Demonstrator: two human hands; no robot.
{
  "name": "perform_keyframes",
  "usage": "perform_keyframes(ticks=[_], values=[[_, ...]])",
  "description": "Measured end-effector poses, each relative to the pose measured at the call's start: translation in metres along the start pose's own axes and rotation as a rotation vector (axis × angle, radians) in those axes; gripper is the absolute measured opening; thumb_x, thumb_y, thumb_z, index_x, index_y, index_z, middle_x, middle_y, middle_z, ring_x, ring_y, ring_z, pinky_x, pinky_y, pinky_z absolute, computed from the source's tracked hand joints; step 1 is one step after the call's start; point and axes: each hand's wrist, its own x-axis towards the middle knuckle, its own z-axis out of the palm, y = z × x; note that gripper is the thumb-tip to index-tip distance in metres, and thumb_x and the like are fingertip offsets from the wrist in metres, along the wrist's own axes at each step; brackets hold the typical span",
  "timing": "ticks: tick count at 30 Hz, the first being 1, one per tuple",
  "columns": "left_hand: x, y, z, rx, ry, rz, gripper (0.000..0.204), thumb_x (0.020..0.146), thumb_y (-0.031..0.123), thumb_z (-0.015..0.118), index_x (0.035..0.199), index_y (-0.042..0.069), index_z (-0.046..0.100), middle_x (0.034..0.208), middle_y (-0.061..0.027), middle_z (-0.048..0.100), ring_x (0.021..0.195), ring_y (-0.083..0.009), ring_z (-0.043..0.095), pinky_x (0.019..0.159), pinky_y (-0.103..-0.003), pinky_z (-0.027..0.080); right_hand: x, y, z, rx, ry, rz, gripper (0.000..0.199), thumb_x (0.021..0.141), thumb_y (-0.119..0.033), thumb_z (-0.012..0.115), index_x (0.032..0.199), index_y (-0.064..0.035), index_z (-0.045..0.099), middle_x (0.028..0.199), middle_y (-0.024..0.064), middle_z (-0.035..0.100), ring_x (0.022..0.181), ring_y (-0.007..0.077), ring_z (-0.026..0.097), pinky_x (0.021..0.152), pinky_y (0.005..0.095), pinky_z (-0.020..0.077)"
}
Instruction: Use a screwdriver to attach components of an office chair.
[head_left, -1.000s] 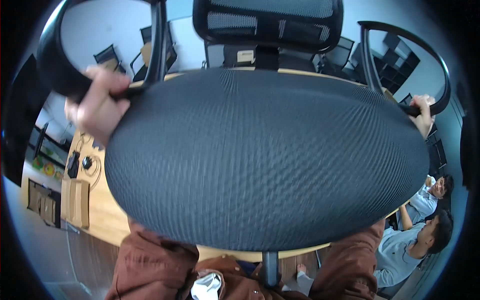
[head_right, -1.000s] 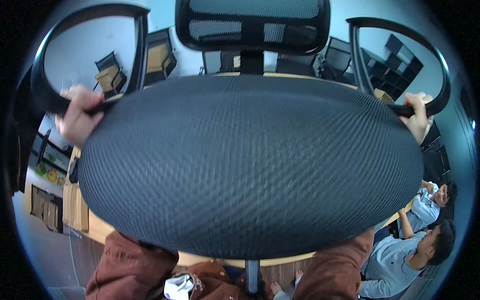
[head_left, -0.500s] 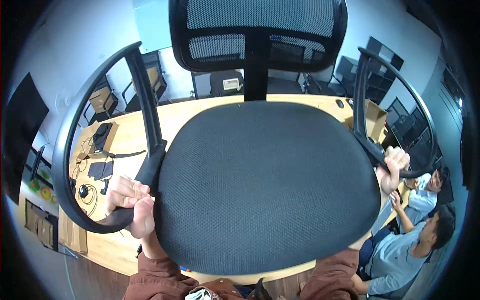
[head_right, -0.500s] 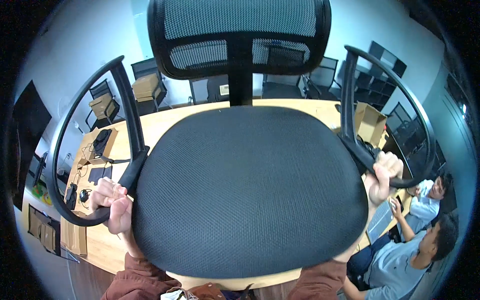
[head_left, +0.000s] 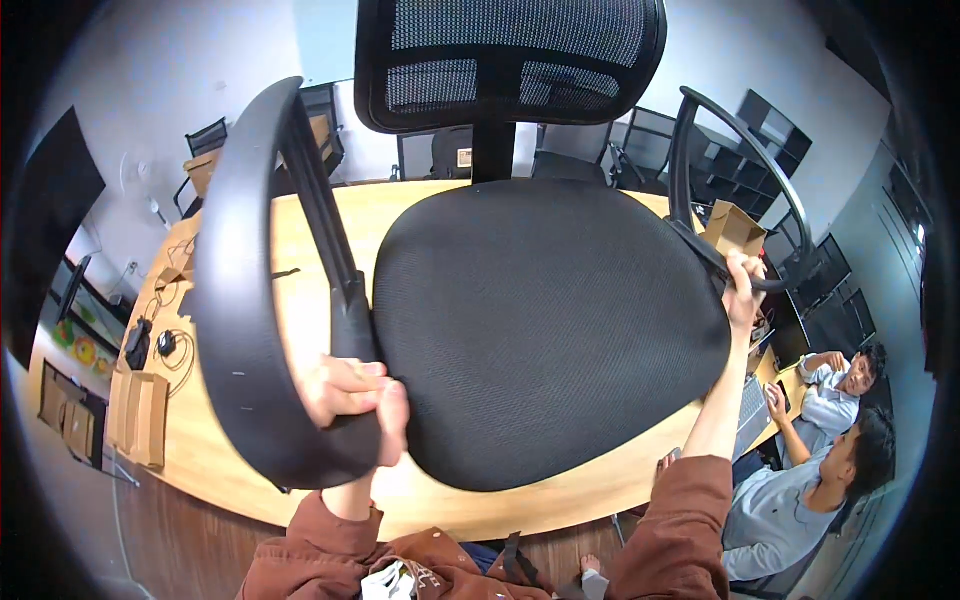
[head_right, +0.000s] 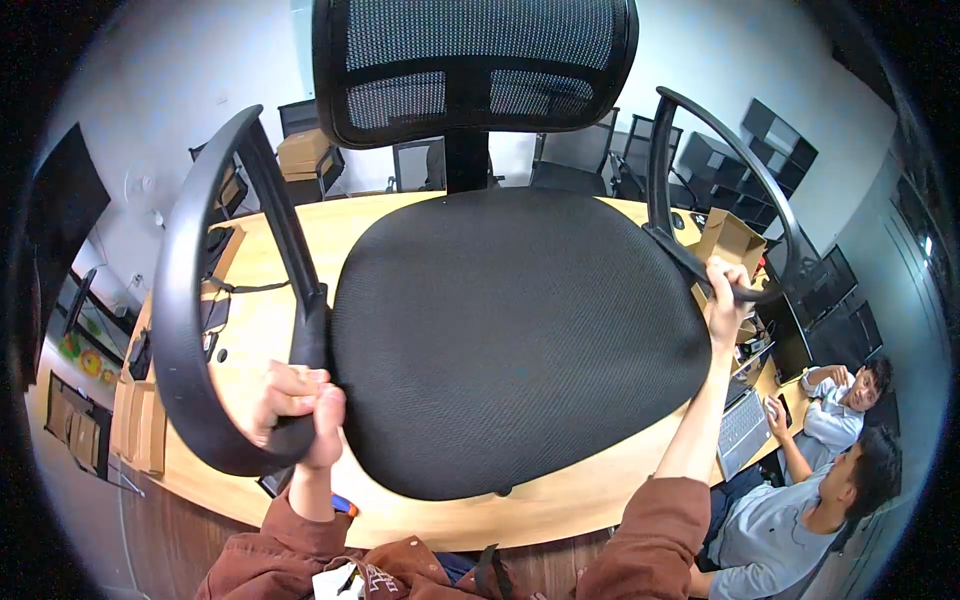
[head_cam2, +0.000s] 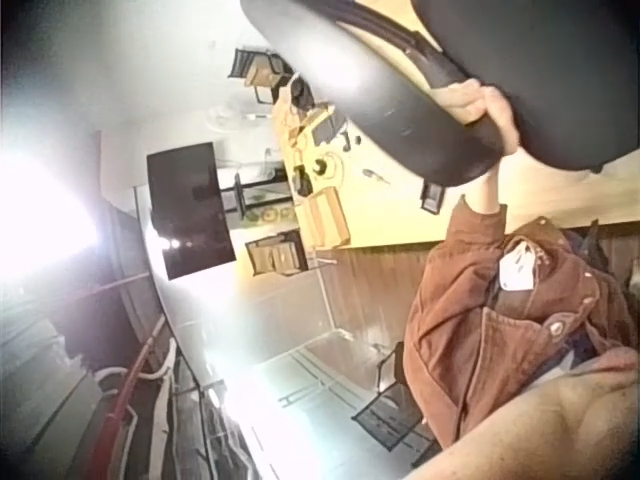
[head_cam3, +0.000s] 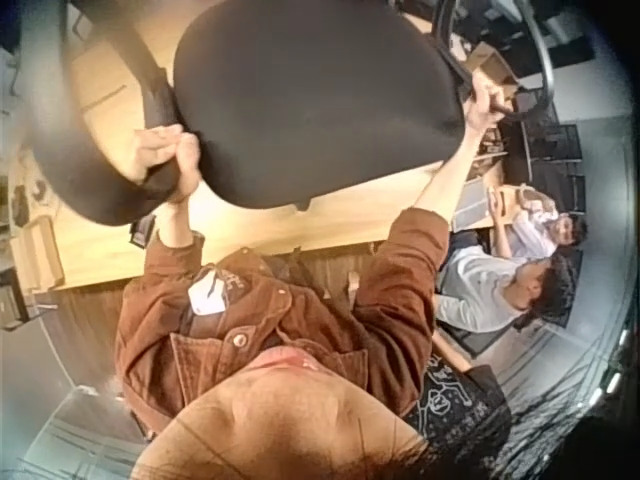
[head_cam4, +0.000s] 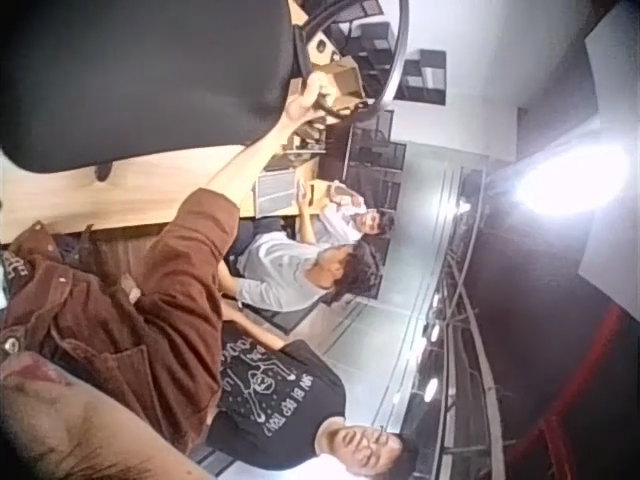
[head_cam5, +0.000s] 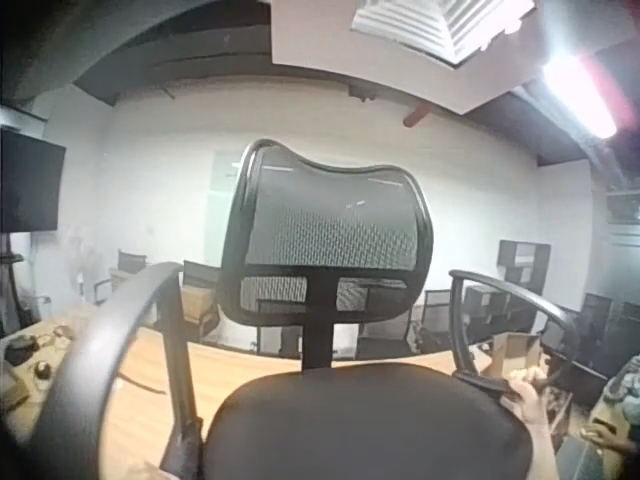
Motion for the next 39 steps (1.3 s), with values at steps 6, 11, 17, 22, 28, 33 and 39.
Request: perform_keyframes(ticks=[6, 11, 17, 22, 28, 33, 39], values=[[-0.044, 0.063, 0.026, 0.223, -0.196, 0.106, 0.013, 0.075, 0.005, 0.065, 0.084, 0.008, 0.055, 0.08, -0.0057, 0.058, 0.073, -0.0179, 0.06, 0.071, -0.034, 0.05, 0.016, -0.05, 0.019, -0.78, -0.025, 0.546, 0.049, 0.097, -0.048, 0.057, 0.116, -0.0021, 0.057, 0.108, 0.008, 0.062, 0.093, 0.0134, 0.057, 0.081, 0.0267, 0.045], [-0.064, 0.114, 0.064, 0.195, -0.059, 0.08, 0.023, 0.069, 0.022, 0.065, 0.086, 0.006, 0.066, 0.087, -0.002, 0.064, 0.08, -0.019, 0.062, 0.071, -0.033, 0.041, -0.033, -0.163, 0.084, -0.089, -0.263, 0.22, 0.071, 0.093, -0.058, 0.054, 0.132, 0.0001, 0.044, 0.127, 0.0158, 0.056, 0.115, 0.0233, 0.054, 0.097, 0.0373, 0.0399], [-0.078, 0.165, 0.087, -0.094, -0.459, 0.172, 0.05, 0.077, 0.016, 0.057, 0.122, -0.006, 0.05, 0.137, -0.0194, 0.047, 0.132, -0.036, 0.041, 0.111, -0.049, 0.032, -0.085, -0.278, 0.152, -0.007, -0.799, -0.064, 0.092, 0.076, -0.042, 0.079, 0.142, 0.0012, 0.031, 0.133, 0.0177, 0.046, 0.12, 0.0227, 0.051, 0.105, 0.0364, 0.0374], [-0.117, 0.156, 0.054, -0.332, -0.627, 0.365, 0.049, 0.067, 0.011, 0.067, 0.111, -0.005, 0.053, 0.138, -0.021, 0.044, 0.134, -0.0366, 0.04, 0.109, -0.047, 0.035, -0.093, -0.288, 0.12, -0.766, -0.281, -0.224, 0.027, 0.093, 0.002, 0.06, 0.12, 0.0006, 0.055, 0.105, 0.0044, 0.059, 0.09, 0.0089, 0.057, 0.08, 0.0198, 0.0447], [-0.161, 0.098, -0.021, -0.472, -0.862, -0.041, 0.044, 0.062, -0.003, 0.063, 0.106, 0.001, 0.056, 0.116, -0.0165, 0.052, 0.112, -0.0371, 0.05, 0.094, -0.043, 0.043, -0.05, -0.244, 0.03, -1.222, -0.132, -0.259, 0.028, 0.098, -0.026, 0.059, 0.101, 0.0006, 0.068, 0.078, -0.0021, 0.058, 0.073, 0.0084, 0.053, 0.065, 0.0245, 0.0417], [-0.182, 0.031, -0.093, -0.248, -0.765, -0.441, 0.041, 0.068, -0.008, 0.052, 0.107, 0.003, 0.057, 0.111, -0.0165, 0.055, 0.105, -0.0358, 0.055, 0.088, -0.041, 0.049, -0.001, -0.204, -0.044, -1.314, -0.195, -0.365, 0.035, 0.097, -0.028, 0.057, 0.116, 0.0005, 0.066, 0.093, 0.0018, 0.066, 0.079, 0.0129, 0.059, 0.07, 0.0277, 0.047], [-0.203, -0.049, -0.175, 0.012, -0.732, -0.873, 0.041, 0.071, -0.005, 0.056, 0.111, 0.002, 0.06, 0.106, -0.0156, 0.063, 0.088, -0.0261, 0.064, 0.076, -0.037, 0.053, -0.043, -0.195, -0.069, -0.592, -0.112, -0.208, 0.044, 0.091, -0.021, 0.068, 0.123, 0.0078, 0.057, 0.11, 0.013, 0.067, 0.094, 0.0163, 0.064, 0.081, 0.027, 0.0513]])
